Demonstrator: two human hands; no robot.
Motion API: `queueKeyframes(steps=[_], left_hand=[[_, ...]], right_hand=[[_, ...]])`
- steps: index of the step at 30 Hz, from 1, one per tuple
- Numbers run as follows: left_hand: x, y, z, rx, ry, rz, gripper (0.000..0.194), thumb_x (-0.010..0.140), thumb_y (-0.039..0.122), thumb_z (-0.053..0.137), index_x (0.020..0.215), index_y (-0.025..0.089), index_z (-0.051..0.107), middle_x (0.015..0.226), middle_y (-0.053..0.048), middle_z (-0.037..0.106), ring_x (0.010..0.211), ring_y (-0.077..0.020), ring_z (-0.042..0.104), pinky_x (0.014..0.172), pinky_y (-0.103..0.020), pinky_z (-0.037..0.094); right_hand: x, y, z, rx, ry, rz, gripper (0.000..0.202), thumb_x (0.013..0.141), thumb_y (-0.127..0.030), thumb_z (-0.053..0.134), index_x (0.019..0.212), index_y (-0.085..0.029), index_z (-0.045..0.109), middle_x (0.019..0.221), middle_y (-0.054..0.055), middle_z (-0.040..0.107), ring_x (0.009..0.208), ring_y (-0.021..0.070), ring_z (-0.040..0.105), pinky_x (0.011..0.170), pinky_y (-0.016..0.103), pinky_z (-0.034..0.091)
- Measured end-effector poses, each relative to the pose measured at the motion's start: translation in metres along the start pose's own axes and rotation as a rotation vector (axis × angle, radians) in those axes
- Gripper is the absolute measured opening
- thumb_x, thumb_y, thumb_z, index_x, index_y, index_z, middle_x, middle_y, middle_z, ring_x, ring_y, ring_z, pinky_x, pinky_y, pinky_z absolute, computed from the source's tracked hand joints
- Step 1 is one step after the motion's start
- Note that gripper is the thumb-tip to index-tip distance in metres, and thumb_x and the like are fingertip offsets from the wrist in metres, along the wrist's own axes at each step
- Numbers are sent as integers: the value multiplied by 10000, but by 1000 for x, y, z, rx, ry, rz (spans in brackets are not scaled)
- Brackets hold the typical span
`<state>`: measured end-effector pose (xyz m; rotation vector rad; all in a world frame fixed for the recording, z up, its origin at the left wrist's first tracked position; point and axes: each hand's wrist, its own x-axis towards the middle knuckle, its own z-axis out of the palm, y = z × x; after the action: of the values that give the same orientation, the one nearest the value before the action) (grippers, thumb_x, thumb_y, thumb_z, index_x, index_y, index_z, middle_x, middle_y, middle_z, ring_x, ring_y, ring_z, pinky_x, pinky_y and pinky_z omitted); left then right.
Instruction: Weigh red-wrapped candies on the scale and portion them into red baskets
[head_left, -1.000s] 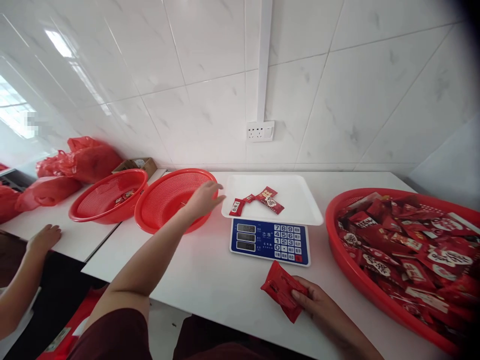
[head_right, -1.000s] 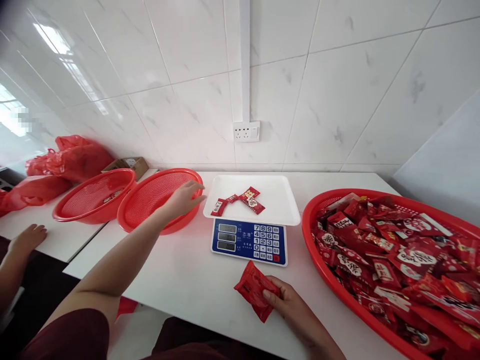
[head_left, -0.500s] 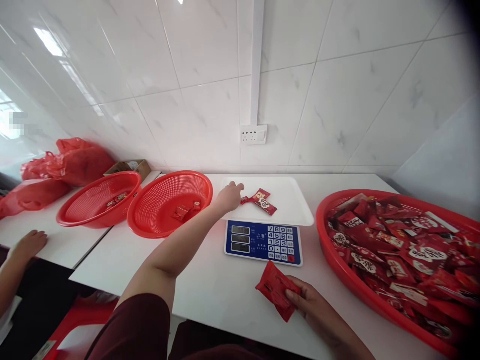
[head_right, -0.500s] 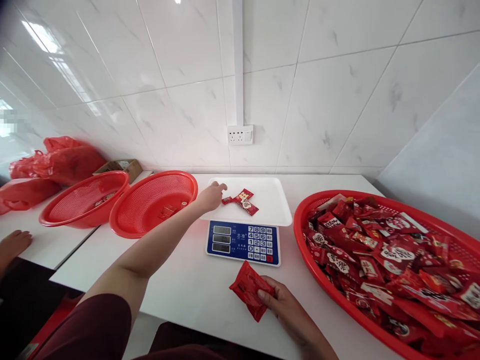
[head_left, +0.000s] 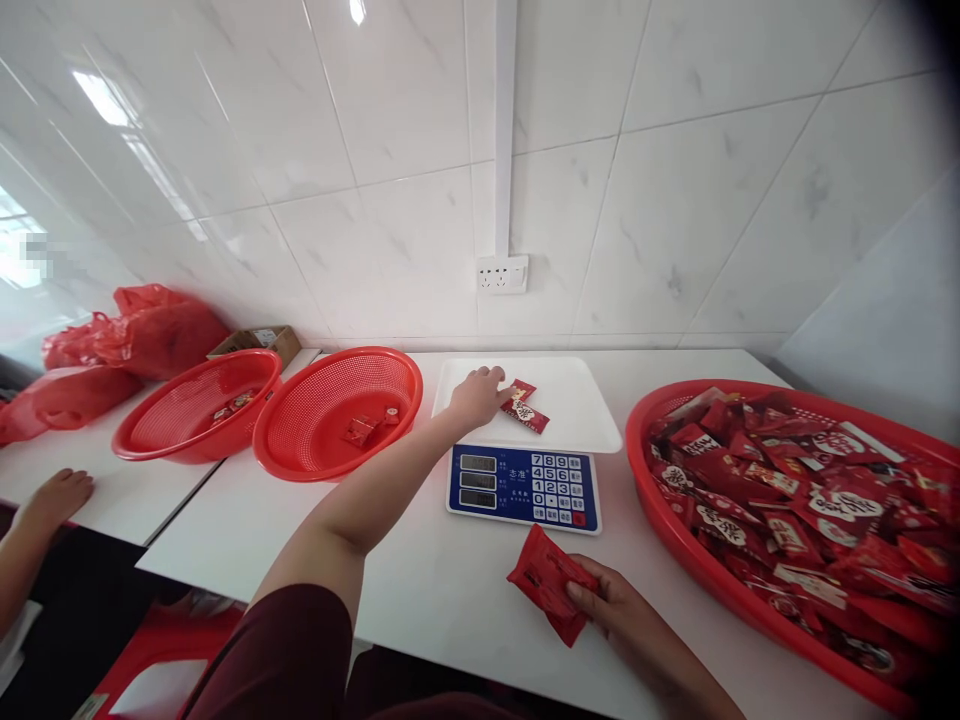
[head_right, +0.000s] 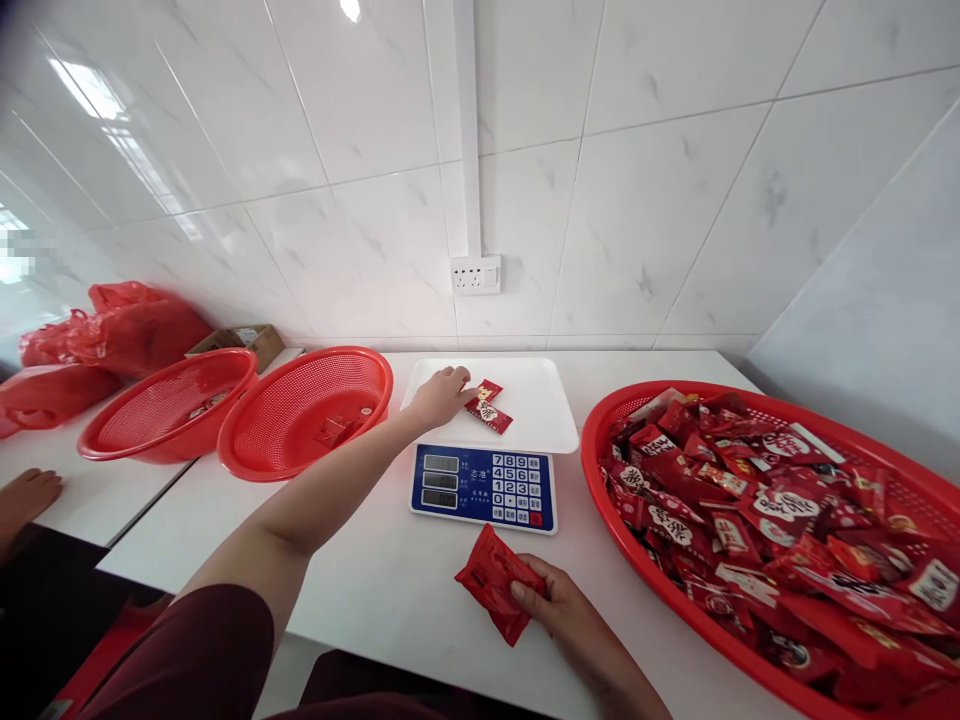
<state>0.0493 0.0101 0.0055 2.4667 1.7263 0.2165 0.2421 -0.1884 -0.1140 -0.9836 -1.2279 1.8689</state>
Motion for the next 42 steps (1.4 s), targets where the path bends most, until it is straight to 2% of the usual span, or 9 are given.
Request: queueKeyframes(steps=[4, 9, 13, 17, 25, 31, 36, 39, 42], left_hand=[[2, 21, 11, 23, 14, 76, 585, 842, 650, 297, 1297, 290, 374, 1336, -84, 415, 1222, -283, 382, 947, -429, 360], [9, 35, 23, 75, -18, 122, 576, 792, 637, 434, 1221, 254, 479, 1255, -106, 496, 1163, -318, 421, 956, -485, 322], [20, 32, 26, 71, -23, 63, 435, 854, 507, 436, 1166, 211, 503, 1203, -136, 529, 1143, -319, 450, 903, -448, 369], [31, 24, 25, 5, -20, -50, 421, 848, 469, 462, 1159, 185, 473, 1133, -149, 577, 1045, -307, 544, 806, -400, 426], [37, 10, 21, -257, 1, -194, 300, 780, 403, 559, 1015, 217, 545, 1025, -75, 663, 850, -206, 622, 596, -261, 457], [29, -1, 5, -398, 52, -242, 212, 771, 332, 560, 928, 192, 588, 834, -45, 688, 593, -139, 601, 476, -222, 421], [14, -14, -19, -438, 117, -242, 195, 787, 315, 522, 917, 185, 589, 624, 4, 630, 400, -95, 509, 409, -204, 370], [-4, -38, -41, -410, 207, -274, 241, 808, 356, 491, 958, 184, 567, 653, -1, 624, 414, -92, 513, 417, -196, 376], [-31, -76, -63, -334, 300, -361, 332, 850, 433, 407, 1051, 192, 518, 822, -48, 653, 514, -115, 566, 451, -204, 404]], right_hand=[[0, -1, 0, 7, 2, -5, 369, 792, -455, 615, 1035, -180, 653, 934, 69, 676, 861, 238, 590, 773, 346, 438], [-2, -6, 4, -6, 26, -21, 403, 760, -492, 633, 1013, -180, 664, 923, 78, 685, 836, 246, 595, 758, 359, 444], [-2, -6, 5, -2, 27, -20, 387, 765, -478, 635, 1013, -182, 663, 922, 72, 684, 845, 242, 594, 767, 355, 442], [-1, -5, 4, 9, 18, -20, 369, 779, -457, 631, 1023, -181, 659, 947, 74, 679, 865, 240, 585, 782, 360, 432], [-2, -5, 4, 16, 18, -26, 388, 788, -462, 617, 1047, -175, 650, 953, 84, 679, 890, 260, 595, 810, 389, 437], [-1, -7, 5, 24, 30, 13, 431, 756, -490, 639, 1054, -179, 645, 992, 86, 680, 923, 272, 599, 822, 392, 446], [-2, -5, 5, 15, 33, 1, 415, 773, -476, 627, 1063, -180, 642, 994, 85, 679, 903, 259, 600, 804, 373, 449], [-3, -6, 5, -3, 45, -14, 411, 773, -480, 623, 1048, -176, 652, 969, 86, 682, 884, 263, 602, 797, 384, 452], [-2, -6, 4, -15, 37, -10, 409, 775, -480, 620, 1048, -176, 652, 969, 86, 682, 886, 266, 604, 796, 386, 455]])
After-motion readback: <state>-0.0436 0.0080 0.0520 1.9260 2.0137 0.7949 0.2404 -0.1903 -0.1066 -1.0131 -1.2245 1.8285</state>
